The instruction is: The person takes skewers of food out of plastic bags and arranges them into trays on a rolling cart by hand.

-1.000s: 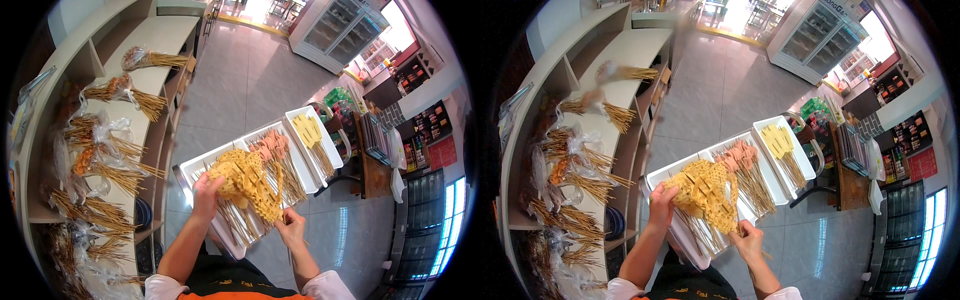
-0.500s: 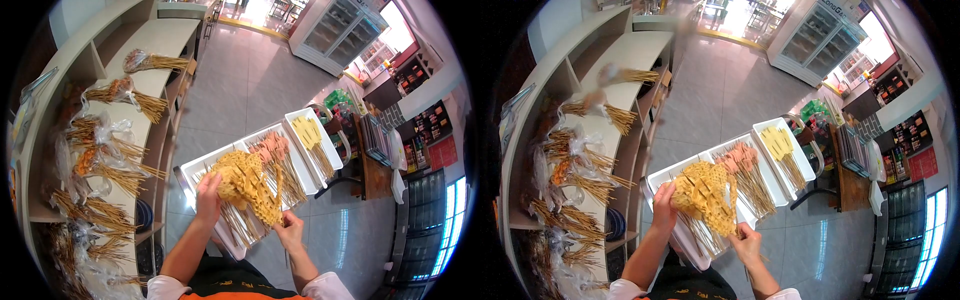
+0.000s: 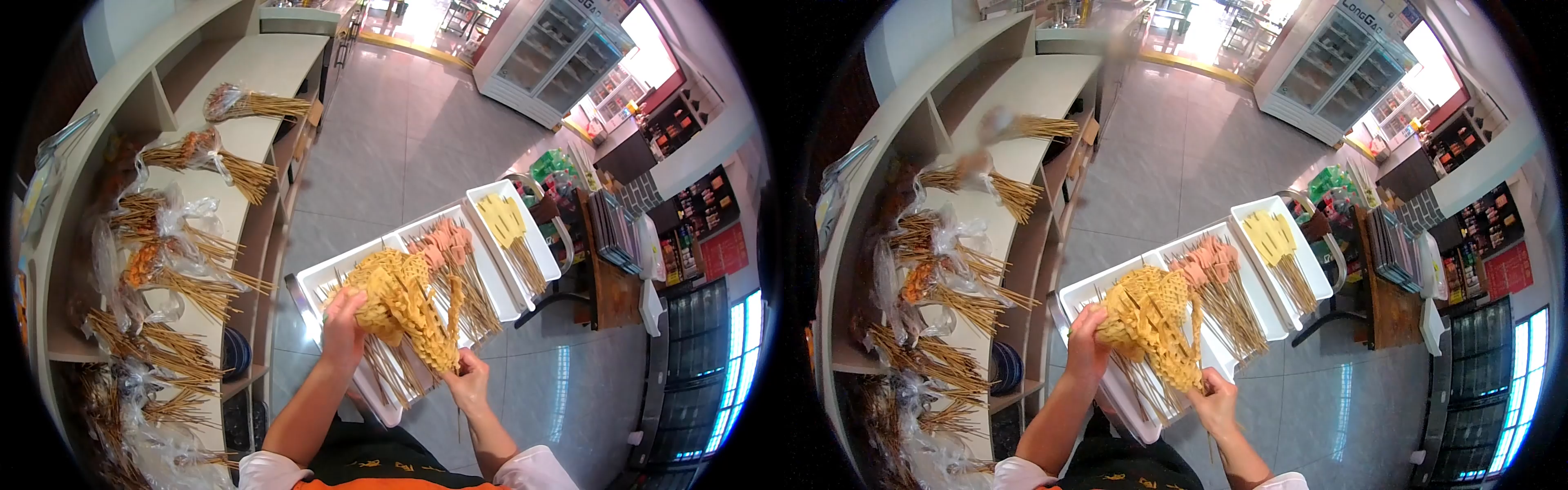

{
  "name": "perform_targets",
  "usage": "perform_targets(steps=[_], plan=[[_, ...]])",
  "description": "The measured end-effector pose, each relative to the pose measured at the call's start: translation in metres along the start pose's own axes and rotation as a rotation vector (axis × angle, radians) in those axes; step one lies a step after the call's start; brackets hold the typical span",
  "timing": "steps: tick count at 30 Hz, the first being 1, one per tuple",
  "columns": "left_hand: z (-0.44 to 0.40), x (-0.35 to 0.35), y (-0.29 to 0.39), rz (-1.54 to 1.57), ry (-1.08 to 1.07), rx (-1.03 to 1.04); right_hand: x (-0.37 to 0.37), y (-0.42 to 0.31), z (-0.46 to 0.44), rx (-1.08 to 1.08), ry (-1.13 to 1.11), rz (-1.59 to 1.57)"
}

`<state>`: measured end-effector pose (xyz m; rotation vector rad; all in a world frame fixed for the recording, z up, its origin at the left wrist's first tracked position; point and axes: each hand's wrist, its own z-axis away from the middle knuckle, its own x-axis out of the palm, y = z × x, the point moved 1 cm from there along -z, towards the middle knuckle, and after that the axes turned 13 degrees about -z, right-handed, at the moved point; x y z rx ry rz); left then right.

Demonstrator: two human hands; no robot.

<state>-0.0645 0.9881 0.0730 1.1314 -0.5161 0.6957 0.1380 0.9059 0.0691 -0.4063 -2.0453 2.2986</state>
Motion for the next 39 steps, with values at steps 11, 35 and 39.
perform_targets(steps=[11, 35, 39], plan=[[0.009, 0.010, -0.018, 0.047, 0.092, -0.003, 0.009, 0.009, -0.001, -0.018, 0.053, -0.042], [0.005, 0.008, -0.107, -0.289, 0.162, -0.138, 0.014, 0.042, -0.012, 0.043, 0.174, -0.014], [0.006, -0.014, -0.108, -0.217, 0.229, -0.227, 0.014, 0.042, -0.040, -0.001, 0.176, 0.095]])
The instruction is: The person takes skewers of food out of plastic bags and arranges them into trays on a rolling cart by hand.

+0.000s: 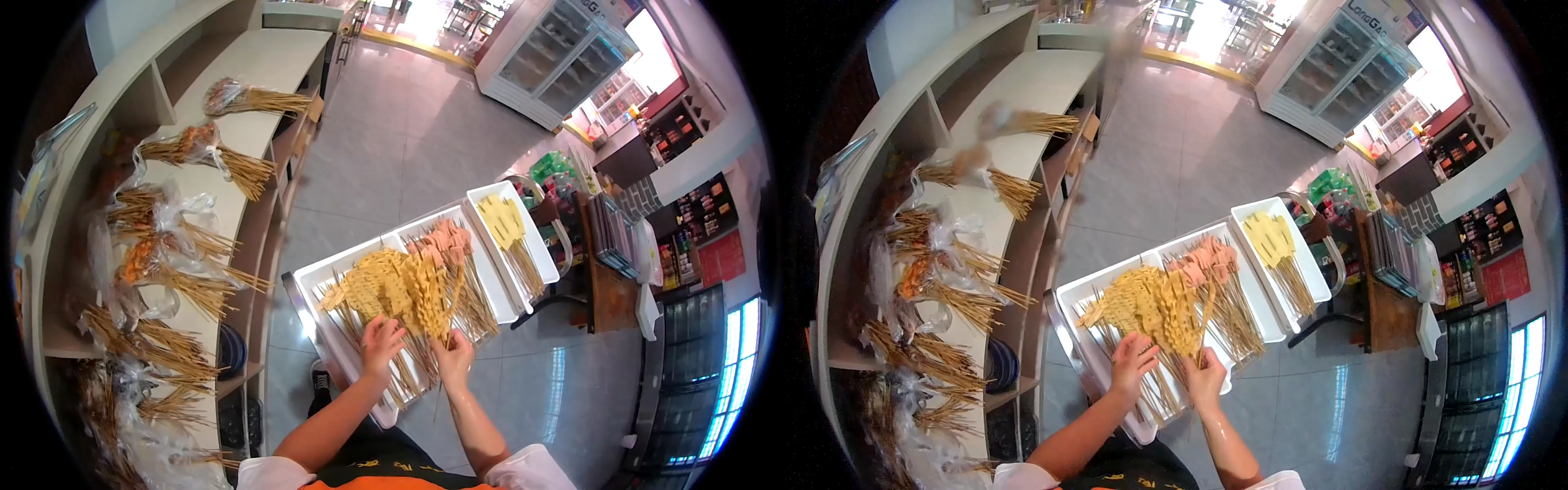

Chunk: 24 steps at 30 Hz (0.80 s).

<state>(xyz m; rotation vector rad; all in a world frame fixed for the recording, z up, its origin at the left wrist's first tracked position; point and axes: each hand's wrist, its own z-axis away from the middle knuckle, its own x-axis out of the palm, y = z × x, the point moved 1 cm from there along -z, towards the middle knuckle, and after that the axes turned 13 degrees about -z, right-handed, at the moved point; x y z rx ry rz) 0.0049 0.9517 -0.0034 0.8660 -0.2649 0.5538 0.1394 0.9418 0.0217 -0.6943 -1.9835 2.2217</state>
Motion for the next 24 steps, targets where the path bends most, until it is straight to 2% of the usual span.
perform_targets(steps=[5, 7, 11, 15, 16, 18, 19, 22, 24], plan=[[0.014, -0.024, 0.008, 0.007, -0.009, 0.042, 0.036, 0.029, -0.033, -0.064, -0.007, -0.022], [0.022, -0.034, 0.006, -0.009, -0.013, 0.060, 0.046, 0.039, -0.037, -0.112, -0.119, 0.110], [0.043, -0.048, 0.008, -0.046, -0.021, 0.100, 0.045, 0.041, -0.040, -0.155, -0.176, 0.179], [0.065, -0.059, 0.005, -0.041, 0.021, 0.121, 0.030, 0.043, -0.046, -0.363, -0.298, 0.327], [0.071, -0.063, 0.004, -0.039, 0.027, 0.128, 0.026, 0.043, -0.047, -0.368, -0.305, 0.322], [0.080, -0.068, 0.002, -0.092, 0.038, 0.173, 0.021, 0.040, -0.049, -0.325, -0.437, 0.108], [0.083, -0.067, 0.000, -0.095, 0.041, 0.178, 0.018, 0.040, -0.050, -0.322, -0.461, 0.125], [0.083, -0.059, -0.009, -0.199, 0.006, 0.288, 0.011, 0.045, -0.055, -0.372, -0.415, 0.134], [0.078, -0.045, -0.011, -0.720, -0.011, 0.580, 0.007, 0.028, -0.050, -0.429, -0.371, 0.163]])
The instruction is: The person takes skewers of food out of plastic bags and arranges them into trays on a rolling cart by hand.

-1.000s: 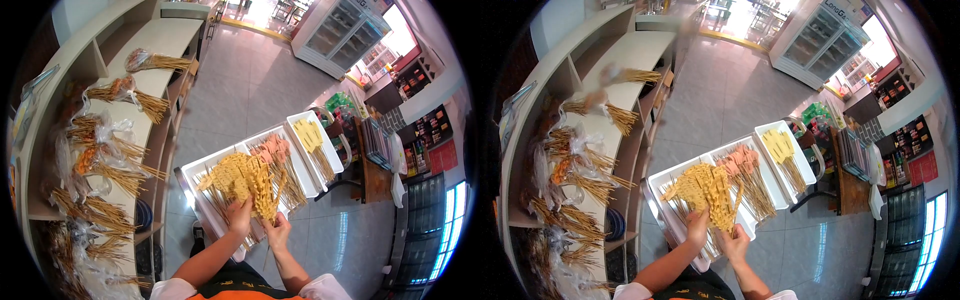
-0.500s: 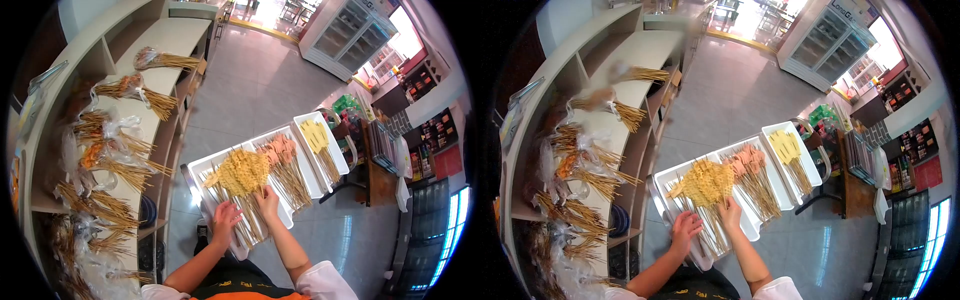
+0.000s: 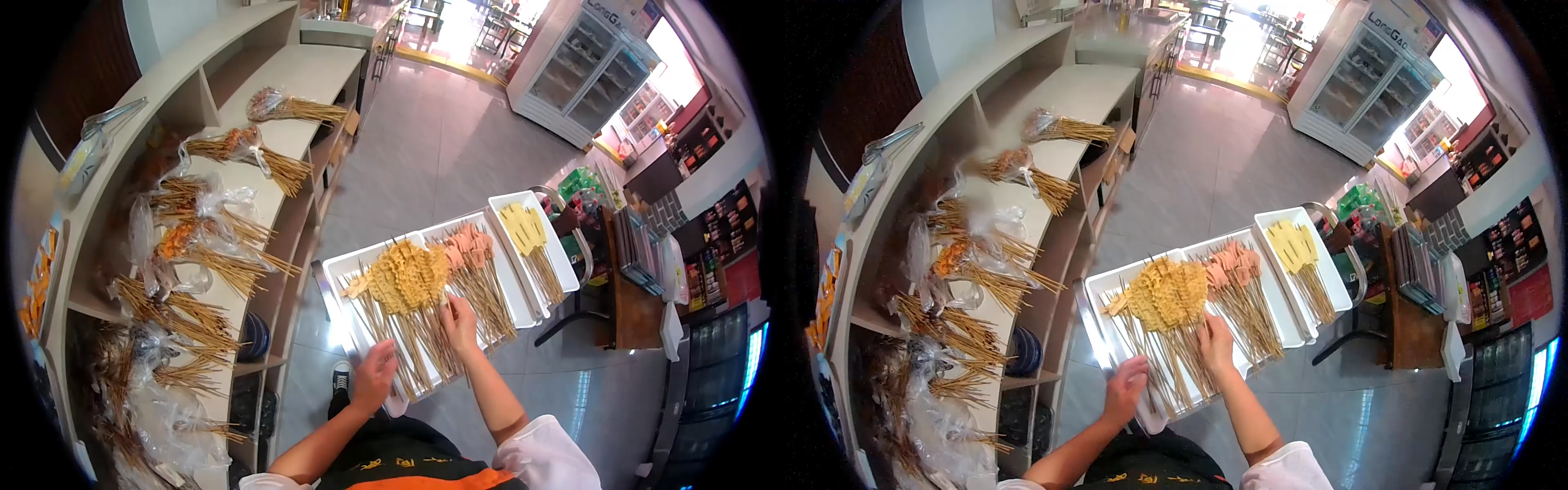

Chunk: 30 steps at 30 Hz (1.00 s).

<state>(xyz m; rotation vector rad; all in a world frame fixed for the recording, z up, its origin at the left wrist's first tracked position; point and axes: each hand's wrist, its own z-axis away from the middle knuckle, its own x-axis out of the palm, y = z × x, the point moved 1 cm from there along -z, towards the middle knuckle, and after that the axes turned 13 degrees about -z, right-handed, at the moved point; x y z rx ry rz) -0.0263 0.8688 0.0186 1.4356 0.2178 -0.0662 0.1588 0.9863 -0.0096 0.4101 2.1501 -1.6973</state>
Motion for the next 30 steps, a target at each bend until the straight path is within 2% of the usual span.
perform_targets(steps=[1, 2, 4, 5, 7, 8, 10, 12, 14, 15, 16, 19, 21, 23, 24, 25, 27, 29, 30], plan=[[-0.005, 0.009, -0.001, -0.166, -0.002, 0.047, -0.003, -0.006, -0.003, -0.041, 0.037, 0.055], [-0.013, 0.019, -0.002, -0.169, 0.001, 0.051, -0.004, -0.006, -0.008, -0.045, 0.038, 0.052], [-0.030, 0.041, 0.001, -0.653, -0.029, 0.530, -0.004, 0.000, -0.018, -0.142, 0.073, 0.080], [-0.038, 0.051, 0.000, -0.658, -0.024, 0.528, -0.002, 0.010, -0.024, -0.144, 0.070, 0.074], [-0.049, 0.071, -0.005, -0.986, -0.100, 0.637, 0.003, 0.030, -0.030, -0.224, 0.023, 0.095], [-0.054, 0.078, -0.013, -0.991, -0.098, 0.635, 0.003, 0.036, -0.029, -0.225, 0.021, 0.090], [-0.066, 0.086, -0.025, -1.206, -0.184, 0.600, 0.006, 0.045, -0.030, -0.114, -0.103, 0.164], [-0.069, 0.091, -0.022, -1.209, -0.187, 0.560, 0.002, 0.057, -0.032, -0.281, -0.067, 0.226], [-0.063, 0.090, -0.024, -1.198, -0.178, 0.527, -0.002, 0.060, -0.034, -0.319, -0.067, 0.198], [-0.060, 0.087, -0.024, -1.193, -0.150, 0.532, -0.008, 0.053, -0.035, -0.147, -0.196, 0.180], [-0.053, 0.080, -0.014, -1.121, -0.096, 0.522, -0.011, 0.065, -0.039, -0.128, -0.268, 0.130], [-0.016, 0.045, 0.027, -0.976, 0.026, 0.492, -0.023, 0.029, -0.037, -0.073, -0.368, -0.012], [0.010, 0.019, 0.028, -0.886, 0.090, 0.476, -0.027, 0.029, -0.038, -0.202, -0.380, 0.030], [0.046, -0.007, 0.015, -0.918, 0.030, 0.333, -0.032, 0.011, -0.040, -0.274, -0.344, 0.094], [0.069, -0.025, 0.007, -0.812, 0.285, 0.389, -0.032, 0.001, -0.045, -0.293, -0.376, 0.077], [0.095, -0.042, -0.004, -0.834, 0.322, 0.340, -0.030, -0.011, -0.050, -0.343, -0.336, 0.106], [0.161, -0.062, -0.059, -0.603, 0.184, -0.444, -0.016, -0.032, -0.053, -0.406, -0.311, 0.119], [0.222, -0.087, -0.048, -0.743, 0.109, -0.637, 0.007, -0.062, -0.054, -0.396, -0.305, -0.006], [0.263, -0.091, -0.084, -0.846, -0.081, -0.768, 0.024, -0.079, -0.051, -0.409, -0.320, -0.010]])
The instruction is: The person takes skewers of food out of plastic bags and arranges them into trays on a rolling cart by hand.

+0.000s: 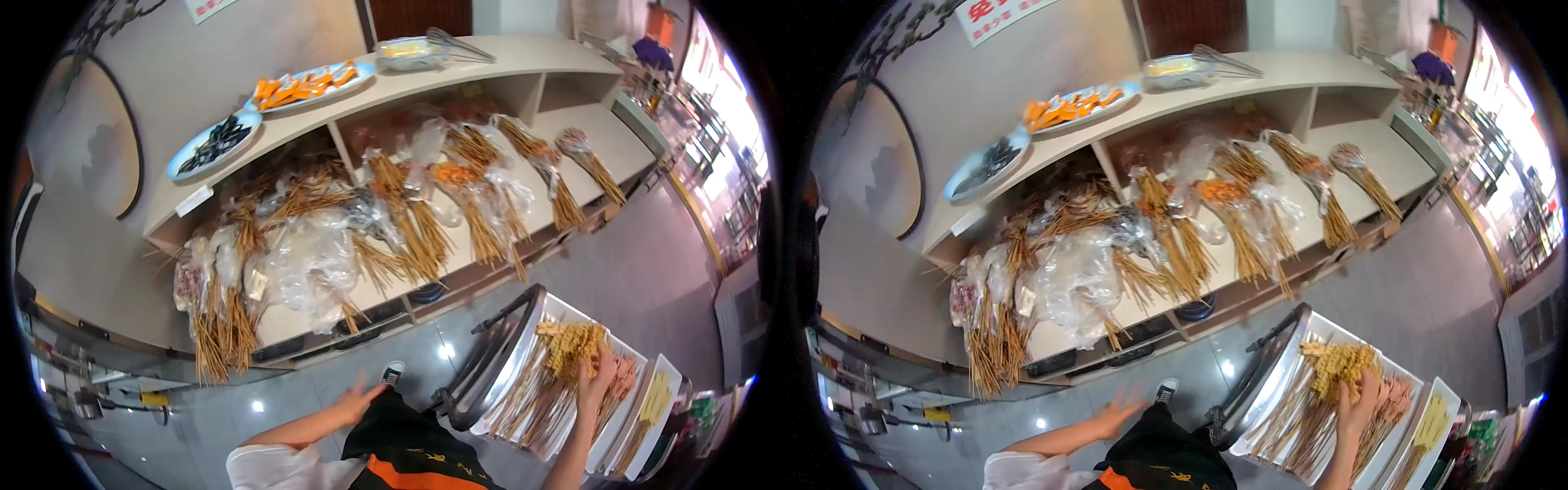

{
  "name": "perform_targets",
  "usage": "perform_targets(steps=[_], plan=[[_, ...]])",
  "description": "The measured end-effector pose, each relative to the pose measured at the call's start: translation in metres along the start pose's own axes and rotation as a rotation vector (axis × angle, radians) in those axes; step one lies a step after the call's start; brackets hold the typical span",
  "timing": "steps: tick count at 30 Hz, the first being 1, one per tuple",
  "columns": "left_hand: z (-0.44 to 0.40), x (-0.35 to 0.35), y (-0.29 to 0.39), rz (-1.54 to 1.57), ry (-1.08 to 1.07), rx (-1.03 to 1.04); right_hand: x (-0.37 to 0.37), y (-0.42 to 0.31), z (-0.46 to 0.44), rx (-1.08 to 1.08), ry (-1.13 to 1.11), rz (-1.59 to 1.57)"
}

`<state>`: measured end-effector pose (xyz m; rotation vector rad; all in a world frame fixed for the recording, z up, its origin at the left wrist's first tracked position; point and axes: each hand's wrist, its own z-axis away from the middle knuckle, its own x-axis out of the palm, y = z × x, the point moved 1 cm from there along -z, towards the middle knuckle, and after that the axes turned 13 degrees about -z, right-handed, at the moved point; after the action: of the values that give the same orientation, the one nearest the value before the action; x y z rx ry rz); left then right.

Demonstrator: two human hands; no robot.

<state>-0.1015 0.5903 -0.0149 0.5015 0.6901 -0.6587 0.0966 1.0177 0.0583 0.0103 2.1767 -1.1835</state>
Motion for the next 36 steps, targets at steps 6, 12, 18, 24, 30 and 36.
perform_targets(steps=[6, 12, 18, 24, 30, 36], plan=[[0.016, -0.007, -0.084, 0.457, 0.519, -0.342, 0.167, -0.152, -0.028, -0.203, -0.478, -0.419], [-0.022, -0.045, -0.161, 1.871, 0.718, -0.436, 0.369, -0.289, -0.017, -0.502, -0.697, -0.312], [-0.023, -0.095, -0.186, 1.934, 0.551, -0.020, 0.441, -0.314, 0.060, -0.527, -1.388, 0.092], [0.028, -0.107, -0.218, 1.111, 0.935, -0.070, 0.401, -0.334, -0.070, -0.344, -1.317, -0.448], [0.020, -0.059, -0.283, 0.283, 1.114, -0.628, 0.365, -0.286, -0.301, 0.055, -0.918, -0.237], [-0.012, -0.060, -0.313, 0.038, 0.701, -0.848, 0.353, -0.329, -0.308, -0.728, 0.079, 0.829]])
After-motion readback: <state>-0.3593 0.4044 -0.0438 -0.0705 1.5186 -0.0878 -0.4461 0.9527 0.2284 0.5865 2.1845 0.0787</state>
